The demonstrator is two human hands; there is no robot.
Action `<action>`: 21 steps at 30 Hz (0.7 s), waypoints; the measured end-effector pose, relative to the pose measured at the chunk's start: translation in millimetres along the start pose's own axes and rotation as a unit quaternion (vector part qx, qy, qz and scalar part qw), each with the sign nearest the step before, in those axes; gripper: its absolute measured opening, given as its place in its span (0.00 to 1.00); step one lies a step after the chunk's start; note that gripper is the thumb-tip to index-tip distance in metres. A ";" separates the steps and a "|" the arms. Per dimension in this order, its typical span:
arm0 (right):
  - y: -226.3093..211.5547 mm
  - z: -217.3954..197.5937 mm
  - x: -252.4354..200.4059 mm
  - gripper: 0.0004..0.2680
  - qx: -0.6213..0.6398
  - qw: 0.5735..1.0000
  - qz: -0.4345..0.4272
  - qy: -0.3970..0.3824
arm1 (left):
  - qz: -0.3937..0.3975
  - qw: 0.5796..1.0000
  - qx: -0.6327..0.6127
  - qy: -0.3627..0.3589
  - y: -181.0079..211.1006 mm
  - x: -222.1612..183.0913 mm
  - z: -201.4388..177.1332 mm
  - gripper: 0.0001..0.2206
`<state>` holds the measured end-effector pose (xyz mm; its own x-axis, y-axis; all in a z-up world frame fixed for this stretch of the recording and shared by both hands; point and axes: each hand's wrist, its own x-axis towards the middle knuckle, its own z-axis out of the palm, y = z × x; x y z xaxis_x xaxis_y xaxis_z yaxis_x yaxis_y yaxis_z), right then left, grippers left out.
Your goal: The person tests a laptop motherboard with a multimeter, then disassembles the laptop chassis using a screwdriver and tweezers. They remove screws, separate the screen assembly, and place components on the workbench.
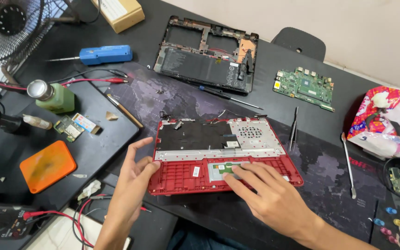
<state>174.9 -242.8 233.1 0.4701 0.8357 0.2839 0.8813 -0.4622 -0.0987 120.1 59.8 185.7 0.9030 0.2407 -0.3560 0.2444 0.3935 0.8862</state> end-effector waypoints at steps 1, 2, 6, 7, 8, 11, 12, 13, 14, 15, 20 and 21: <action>-0.4 -0.4 0.4 0.20 -0.001 1.000 0.001 0.002 | 0.002 1.000 0.001 -0.001 2.7 6.0 -4.1 0.25; -0.9 -0.5 0.8 0.20 0.010 1.000 -0.003 0.013 | 0.035 0.996 0.087 0.002 5.2 12.1 -8.2 0.24; 3.8 -16.2 11.9 0.21 -0.004 0.997 -0.004 0.071 | 0.093 0.977 0.189 0.042 -4.9 37.5 -24.6 0.17; 7.0 -20.5 14.2 0.21 -0.005 0.998 -0.002 0.068 | 0.091 0.977 0.187 0.040 -12.6 40.5 -21.1 0.17; 10.0 -24.5 16.6 0.21 -0.005 0.996 0.006 0.093 | 0.074 0.990 0.108 0.049 -20.3 43.5 -17.8 0.17; 22.6 -34.2 31.5 0.20 -0.011 0.992 0.005 0.126 | 0.057 0.996 -0.033 0.059 -40.5 40.7 -4.8 0.21; 26.1 -37.2 36.1 0.19 -0.019 0.991 0.003 0.133 | 0.053 0.993 -0.092 0.053 -47.4 37.2 0.4 0.23; 29.7 -41.8 43.7 0.19 -0.019 0.991 0.003 0.134 | 0.054 0.993 -0.092 0.053 -50.2 38.2 0.9 0.23; 33.2 -46.5 51.2 0.18 -0.027 0.991 0.003 0.132 | 0.067 0.991 -0.105 0.044 -53.0 39.2 1.4 0.24; 35.5 -50.9 57.4 0.17 -0.034 0.991 0.005 0.129 | 0.077 0.989 -0.118 0.036 -56.8 38.2 1.4 0.25; 23.1 -70.7 69.2 0.14 -0.017 0.994 0.017 0.108 | 0.083 0.989 -0.120 0.003 -71.8 14.2 8.0 0.28; 19.5 -72.1 66.8 0.14 -0.030 0.994 0.021 0.107 | 0.080 0.991 -0.104 -0.033 -69.5 4.2 14.3 0.30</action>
<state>219.9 -217.4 318.8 0.4802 0.7361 0.4771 0.8532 -0.5182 -0.0592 112.0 20.8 126.8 0.9469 0.2591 -0.1905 0.0253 0.5305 0.8473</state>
